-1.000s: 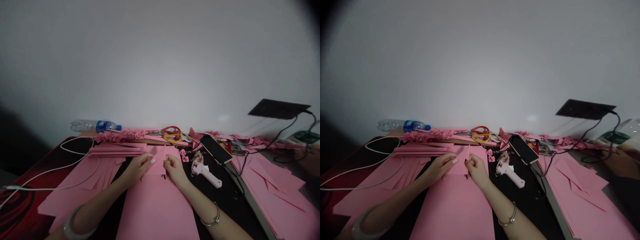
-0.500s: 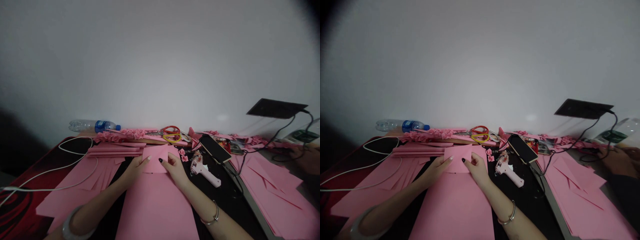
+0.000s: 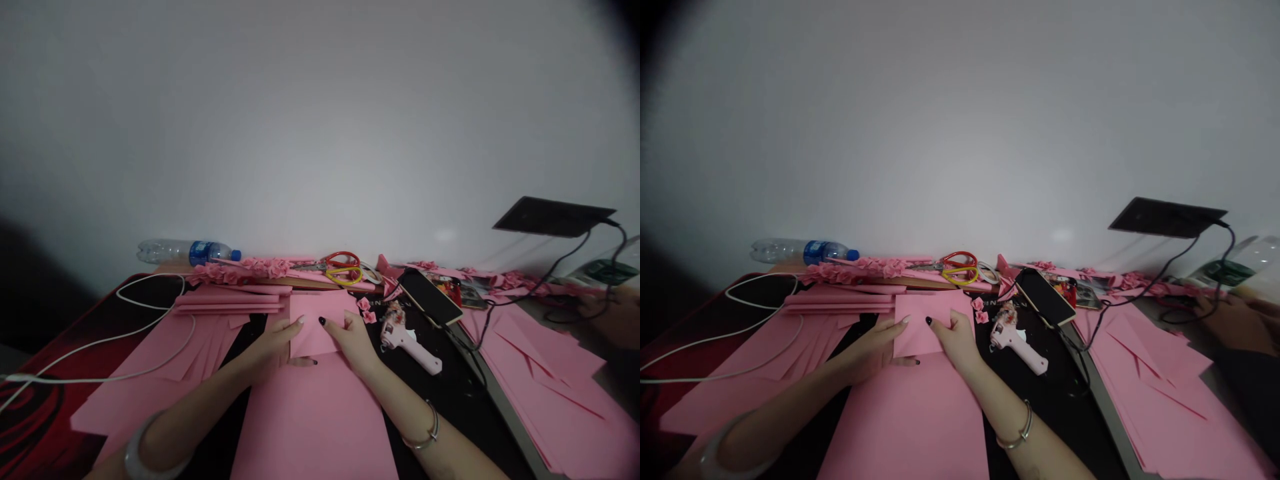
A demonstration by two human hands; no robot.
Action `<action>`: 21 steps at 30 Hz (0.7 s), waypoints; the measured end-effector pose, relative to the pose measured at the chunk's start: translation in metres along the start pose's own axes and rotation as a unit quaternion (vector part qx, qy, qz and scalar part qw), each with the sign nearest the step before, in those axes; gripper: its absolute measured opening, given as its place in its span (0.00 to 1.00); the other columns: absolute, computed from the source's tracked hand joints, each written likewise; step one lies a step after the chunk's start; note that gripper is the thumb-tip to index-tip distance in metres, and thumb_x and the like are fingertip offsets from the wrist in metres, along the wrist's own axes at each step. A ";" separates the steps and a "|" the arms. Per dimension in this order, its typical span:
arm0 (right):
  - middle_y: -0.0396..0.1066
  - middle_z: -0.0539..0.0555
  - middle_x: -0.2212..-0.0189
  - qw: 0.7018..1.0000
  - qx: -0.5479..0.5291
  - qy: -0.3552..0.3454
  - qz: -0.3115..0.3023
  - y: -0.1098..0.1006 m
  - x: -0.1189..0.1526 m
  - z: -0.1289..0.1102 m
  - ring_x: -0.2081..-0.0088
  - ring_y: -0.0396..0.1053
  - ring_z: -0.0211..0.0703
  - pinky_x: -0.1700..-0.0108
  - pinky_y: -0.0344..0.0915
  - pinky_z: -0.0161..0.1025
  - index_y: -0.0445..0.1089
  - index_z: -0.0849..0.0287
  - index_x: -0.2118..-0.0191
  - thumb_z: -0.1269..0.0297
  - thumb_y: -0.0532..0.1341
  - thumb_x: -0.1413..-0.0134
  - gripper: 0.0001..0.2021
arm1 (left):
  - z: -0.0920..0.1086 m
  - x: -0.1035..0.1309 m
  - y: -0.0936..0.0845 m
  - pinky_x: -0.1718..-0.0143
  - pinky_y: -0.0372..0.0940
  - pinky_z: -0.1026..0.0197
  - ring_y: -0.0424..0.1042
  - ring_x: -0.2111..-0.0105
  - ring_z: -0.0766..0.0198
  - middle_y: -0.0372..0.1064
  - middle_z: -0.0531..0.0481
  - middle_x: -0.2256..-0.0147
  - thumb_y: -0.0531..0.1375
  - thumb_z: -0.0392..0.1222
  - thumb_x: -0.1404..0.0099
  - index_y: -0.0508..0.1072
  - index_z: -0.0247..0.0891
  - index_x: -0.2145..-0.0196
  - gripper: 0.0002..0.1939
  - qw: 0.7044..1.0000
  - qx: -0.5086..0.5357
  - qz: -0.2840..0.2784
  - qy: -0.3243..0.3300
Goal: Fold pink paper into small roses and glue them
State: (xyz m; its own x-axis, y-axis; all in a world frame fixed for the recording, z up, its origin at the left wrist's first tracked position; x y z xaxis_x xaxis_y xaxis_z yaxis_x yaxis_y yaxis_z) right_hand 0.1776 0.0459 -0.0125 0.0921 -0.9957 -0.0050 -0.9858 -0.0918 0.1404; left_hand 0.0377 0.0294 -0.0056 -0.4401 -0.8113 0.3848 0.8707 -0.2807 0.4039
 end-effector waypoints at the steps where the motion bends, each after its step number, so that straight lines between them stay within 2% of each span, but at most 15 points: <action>1: 0.75 0.54 0.70 1.000 0.017 -0.005 0.005 -0.001 0.000 -0.001 0.69 0.71 0.43 0.67 0.67 0.38 0.73 0.63 0.66 0.59 0.63 0.53 0.12 | -0.001 0.000 0.001 0.61 0.72 0.53 0.65 0.49 0.55 0.65 0.45 0.48 0.56 0.51 0.38 0.66 0.39 0.58 0.15 1.000 0.005 -0.009 -0.008; 5: 0.75 0.53 0.71 0.991 0.122 -0.053 0.011 -0.001 0.002 -0.006 0.69 0.71 0.44 0.68 0.68 0.37 0.74 0.63 0.64 0.63 0.58 0.47 0.11 | -0.002 0.000 0.002 0.56 0.69 0.53 0.67 0.51 0.56 0.68 0.45 0.51 0.58 0.45 0.39 0.68 0.39 0.60 0.11 0.998 0.013 -0.055 -0.018; 7: 0.75 0.54 0.68 0.978 0.187 -0.096 0.010 -0.001 0.004 -0.011 0.64 0.72 0.46 0.62 0.69 0.39 0.74 0.63 0.59 0.68 0.54 0.45 0.13 | -0.002 -0.001 0.003 0.52 0.66 0.53 0.67 0.51 0.57 0.69 0.45 0.52 0.59 0.41 0.40 0.70 0.38 0.61 0.09 0.997 0.022 -0.079 -0.011; 9: 0.75 0.56 0.60 0.953 0.259 -0.158 -0.002 0.000 0.006 -0.017 0.55 0.71 0.47 0.53 0.67 0.43 0.71 0.61 0.51 0.74 0.51 0.46 0.19 | -0.002 -0.001 0.004 0.49 0.64 0.53 0.68 0.51 0.57 0.70 0.44 0.53 0.59 0.38 0.41 0.71 0.37 0.62 0.08 0.995 0.044 -0.092 -0.001; 12: 0.66 0.56 0.47 0.898 0.352 -0.260 -0.050 0.005 0.010 -0.024 0.45 0.64 0.44 0.43 0.59 0.44 0.61 0.59 0.42 0.82 0.48 0.54 0.31 | -0.002 -0.002 0.003 0.47 0.61 0.53 0.68 0.51 0.58 0.71 0.44 0.54 0.58 0.37 0.41 0.70 0.37 0.65 0.05 0.993 0.085 -0.078 0.015; 16: 0.57 0.54 0.41 0.832 0.435 -0.331 -0.094 0.010 0.014 -0.025 0.41 0.57 0.40 0.40 0.57 0.43 0.52 0.56 0.37 0.86 0.46 0.60 0.40 | -0.002 -0.005 0.004 0.48 0.62 0.52 0.69 0.52 0.57 0.69 0.44 0.52 0.55 0.43 0.36 0.66 0.38 0.55 0.12 0.991 0.107 -0.081 0.006; 18: 0.56 0.54 0.40 0.810 0.466 -0.342 -0.100 0.012 0.015 -0.026 0.40 0.55 0.40 0.41 0.58 0.43 0.49 0.55 0.37 0.87 0.45 0.61 0.42 | -0.004 -0.005 0.005 0.50 0.64 0.51 0.72 0.54 0.55 0.68 0.44 0.50 0.53 0.49 0.35 0.62 0.41 0.49 0.18 0.991 0.101 -0.084 -0.021; 21: 0.54 0.56 0.39 0.789 0.491 -0.355 -0.105 0.014 0.017 -0.028 0.39 0.54 0.41 0.41 0.59 0.44 0.47 0.55 0.36 0.87 0.44 0.58 0.41 | -0.006 -0.003 0.008 0.55 0.66 0.51 0.73 0.57 0.53 0.68 0.46 0.50 0.49 0.52 0.34 0.59 0.46 0.46 0.21 0.992 0.075 -0.085 -0.048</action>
State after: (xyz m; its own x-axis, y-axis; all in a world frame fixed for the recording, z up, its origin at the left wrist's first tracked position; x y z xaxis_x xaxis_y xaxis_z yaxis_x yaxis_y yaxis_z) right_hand 0.1689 0.0279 0.0175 0.5097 -0.6796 -0.5276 -0.6243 0.1298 -0.7703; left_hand 0.0466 0.0265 -0.0082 -0.6024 -0.7047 0.3749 0.7429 -0.3232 0.5862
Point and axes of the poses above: each hand's wrist, its own x-axis away from the middle knuckle, its own y-axis out of the palm, z = x × y, the point moved 5 cm from there along -x, towards the middle knuckle
